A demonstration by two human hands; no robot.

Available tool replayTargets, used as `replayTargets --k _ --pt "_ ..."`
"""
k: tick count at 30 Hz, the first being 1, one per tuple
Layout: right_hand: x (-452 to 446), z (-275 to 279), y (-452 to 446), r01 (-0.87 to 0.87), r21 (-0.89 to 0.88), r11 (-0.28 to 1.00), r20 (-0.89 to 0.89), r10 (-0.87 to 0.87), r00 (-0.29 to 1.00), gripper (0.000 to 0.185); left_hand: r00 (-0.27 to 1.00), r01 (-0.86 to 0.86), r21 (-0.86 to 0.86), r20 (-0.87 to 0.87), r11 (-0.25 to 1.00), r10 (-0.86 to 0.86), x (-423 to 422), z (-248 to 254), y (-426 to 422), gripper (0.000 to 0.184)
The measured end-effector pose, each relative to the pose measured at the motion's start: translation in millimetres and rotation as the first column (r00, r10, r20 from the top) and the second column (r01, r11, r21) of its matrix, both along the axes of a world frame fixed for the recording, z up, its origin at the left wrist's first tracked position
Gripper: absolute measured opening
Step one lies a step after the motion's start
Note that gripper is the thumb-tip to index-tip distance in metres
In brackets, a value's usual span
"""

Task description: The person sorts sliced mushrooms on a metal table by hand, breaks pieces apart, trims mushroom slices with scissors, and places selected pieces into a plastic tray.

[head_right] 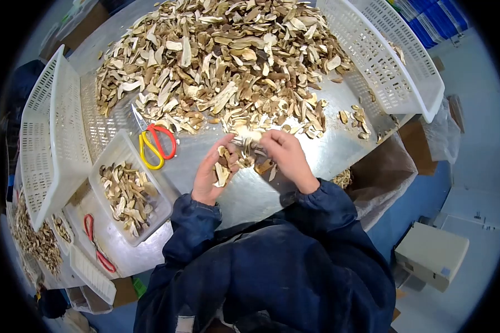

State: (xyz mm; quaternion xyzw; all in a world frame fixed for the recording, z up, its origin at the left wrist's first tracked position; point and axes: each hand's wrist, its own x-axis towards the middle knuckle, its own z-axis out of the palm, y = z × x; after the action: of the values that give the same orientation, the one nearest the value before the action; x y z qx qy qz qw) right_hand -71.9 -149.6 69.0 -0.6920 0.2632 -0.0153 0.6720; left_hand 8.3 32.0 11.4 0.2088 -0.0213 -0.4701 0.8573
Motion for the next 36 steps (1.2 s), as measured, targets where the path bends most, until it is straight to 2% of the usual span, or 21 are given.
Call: replayTargets --k 1,3,4,7,8,13,15,16,19,20,22,24,27,29,31,34,36 --pt "-1.6 3.2 10.0 -0.036 0.001 0.999 0.001 0.036 0.999 0.017 1.000 -0.004 0.020 0.012 1.000 0.004 -0.6 0.2 0.8 0.049" --pt "-4.5 -0.7 24.5 -0.128 -0.139 0.982 0.069 0.139 0.988 0.016 0.999 -0.008 0.052 0.034 0.999 0.006 -4.7 -0.5 0.6 0.047" --pt "-3.7 -0.6 30.9 -0.148 -0.220 0.964 0.076 0.168 0.983 0.016 1.000 -0.017 0.075 0.019 0.997 0.015 -6.1 -1.6 -0.3 0.036" --pt "0.0 0.2 41.1 -0.137 -0.208 0.968 0.099 0.160 0.982 0.015 1.000 0.017 0.057 0.020 0.998 -0.018 -5.5 -6.8 1.6 0.025" --pt "1.1 0.2 42.3 -0.163 -0.279 0.946 0.127 0.205 0.970 0.014 0.999 -0.026 0.137 0.030 0.990 0.022 -6.9 5.5 0.2 0.016" --pt "2.8 11.6 41.3 -0.282 -0.541 0.792 0.213 0.454 0.865 0.012 0.991 -0.031 0.158 0.136 0.987 0.009 -7.2 1.9 0.7 0.021" --pt "-0.6 14.3 34.7 -0.313 -0.447 0.838 0.183 0.428 0.885 0.014 0.983 -0.048 0.153 0.181 0.987 0.020 -8.0 4.0 -0.5 0.022" --pt "-1.9 15.1 32.3 -0.324 -0.396 0.859 0.168 0.415 0.894 0.015 0.975 -0.017 0.201 0.220 0.979 -0.028 -7.7 4.7 0.2 0.023" --pt "0.5 12.9 22.5 -0.147 -0.328 0.933 0.098 0.188 0.977 0.018 0.920 0.090 0.324 0.336 0.942 -0.203 -5.7 6.1 1.9 0.025" --pt "3.3 12.5 23.9 -0.081 -0.344 0.935 0.175 0.149 0.973 0.021 0.885 0.133 0.356 0.377 0.925 -0.273 -5.7 6.3 2.7 0.025" --pt "5.1 20.2 25.9 -0.147 -0.282 0.948 0.151 0.195 0.969 0.023 0.804 0.227 0.426 0.425 0.876 -0.416 -6.4 10.0 4.2 0.023" --pt "3.7 25.3 28.9 -0.240 -0.211 0.948 0.078 0.261 0.962 0.026 0.753 0.272 0.425 0.465 0.864 -0.465 -8.6 9.8 4.1 0.024" --pt "2.2 16.9 26.6 -0.349 -0.248 0.904 0.040 0.369 0.929 0.023 0.701 0.286 0.434 0.513 0.854 -0.496 -8.8 10.1 6.1 0.024" --pt "0.9 18.3 25.7 -0.335 -0.098 0.937 0.017 0.339 0.941 0.024 0.714 0.265 0.428 0.515 0.864 -0.474 -9.1 14.6 6.7 0.024" --pt "-0.5 18.7 24.7 -0.314 0.022 0.949 -0.003 0.314 0.949 0.026 0.676 0.238 0.451 0.559 0.860 -0.480 -7.4 14.4 7.6 0.023" --pt "4.6 14.9 17.6 -0.317 0.258 0.913 -0.037 0.337 0.941 0.027 0.665 0.178 0.457 0.597 0.872 -0.448 -4.7 14.9 7.0 0.024" --pt "14.8 1.5 6.9 -0.263 -0.168 0.950 -0.030 0.262 0.965 0.025 0.690 0.086 0.464 0.610 0.882 -0.389 -3.8 19.0 6.2 0.025"
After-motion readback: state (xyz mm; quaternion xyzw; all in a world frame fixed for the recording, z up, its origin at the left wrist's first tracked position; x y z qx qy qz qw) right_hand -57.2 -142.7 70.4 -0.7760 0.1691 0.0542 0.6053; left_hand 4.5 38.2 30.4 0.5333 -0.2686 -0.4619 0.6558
